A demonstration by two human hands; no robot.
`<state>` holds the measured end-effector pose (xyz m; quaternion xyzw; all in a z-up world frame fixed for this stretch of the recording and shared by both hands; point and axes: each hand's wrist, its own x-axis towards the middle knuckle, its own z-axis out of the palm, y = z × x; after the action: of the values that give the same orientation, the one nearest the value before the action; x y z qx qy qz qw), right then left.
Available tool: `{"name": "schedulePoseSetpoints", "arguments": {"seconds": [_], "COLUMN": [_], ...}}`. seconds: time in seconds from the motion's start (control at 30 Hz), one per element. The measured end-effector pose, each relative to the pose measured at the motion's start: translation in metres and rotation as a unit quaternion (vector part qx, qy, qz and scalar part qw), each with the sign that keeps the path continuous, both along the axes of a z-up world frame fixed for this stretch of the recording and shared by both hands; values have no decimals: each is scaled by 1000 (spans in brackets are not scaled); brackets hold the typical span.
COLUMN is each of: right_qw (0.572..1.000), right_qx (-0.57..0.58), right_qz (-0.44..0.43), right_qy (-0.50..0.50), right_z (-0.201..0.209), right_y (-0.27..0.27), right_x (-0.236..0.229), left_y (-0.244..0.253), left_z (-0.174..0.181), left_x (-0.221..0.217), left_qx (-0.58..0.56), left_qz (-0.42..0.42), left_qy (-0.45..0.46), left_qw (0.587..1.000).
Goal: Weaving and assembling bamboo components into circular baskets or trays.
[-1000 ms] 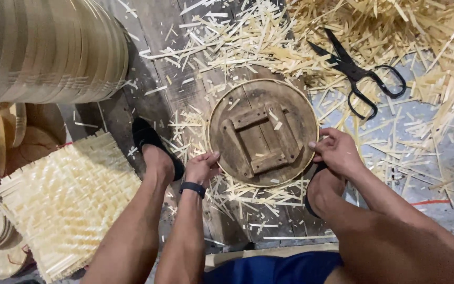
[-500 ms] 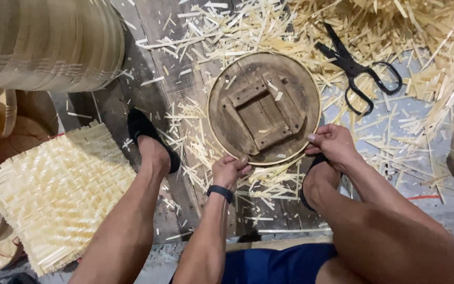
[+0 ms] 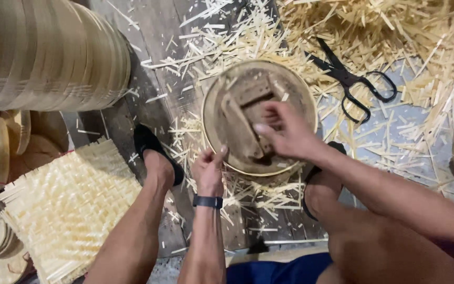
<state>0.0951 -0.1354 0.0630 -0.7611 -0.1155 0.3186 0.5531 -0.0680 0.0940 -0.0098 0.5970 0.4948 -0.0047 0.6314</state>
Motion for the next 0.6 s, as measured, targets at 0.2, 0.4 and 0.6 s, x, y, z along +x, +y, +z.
{"name": "schedulePoseSetpoints", "arguments": {"seconds": [0.2, 0.4, 0.6], "right_qw": [922, 910, 832], "right_qx": [281, 219, 329], "right_qz": [-147, -309, -340], "right_qy": [224, 170, 289], "right_z": [22, 37, -48], "right_y": [16, -61, -132], "right_x": [9, 3, -36], "left_y": [-69, -59, 92], "left_z": [141, 120, 77], "left_x": [67, 75, 78], "left_qx": [193, 243, 380], "left_qz": [-147, -89, -25], "left_qy": [-301, 58, -91], "left_qw": [923, 964, 920]}}
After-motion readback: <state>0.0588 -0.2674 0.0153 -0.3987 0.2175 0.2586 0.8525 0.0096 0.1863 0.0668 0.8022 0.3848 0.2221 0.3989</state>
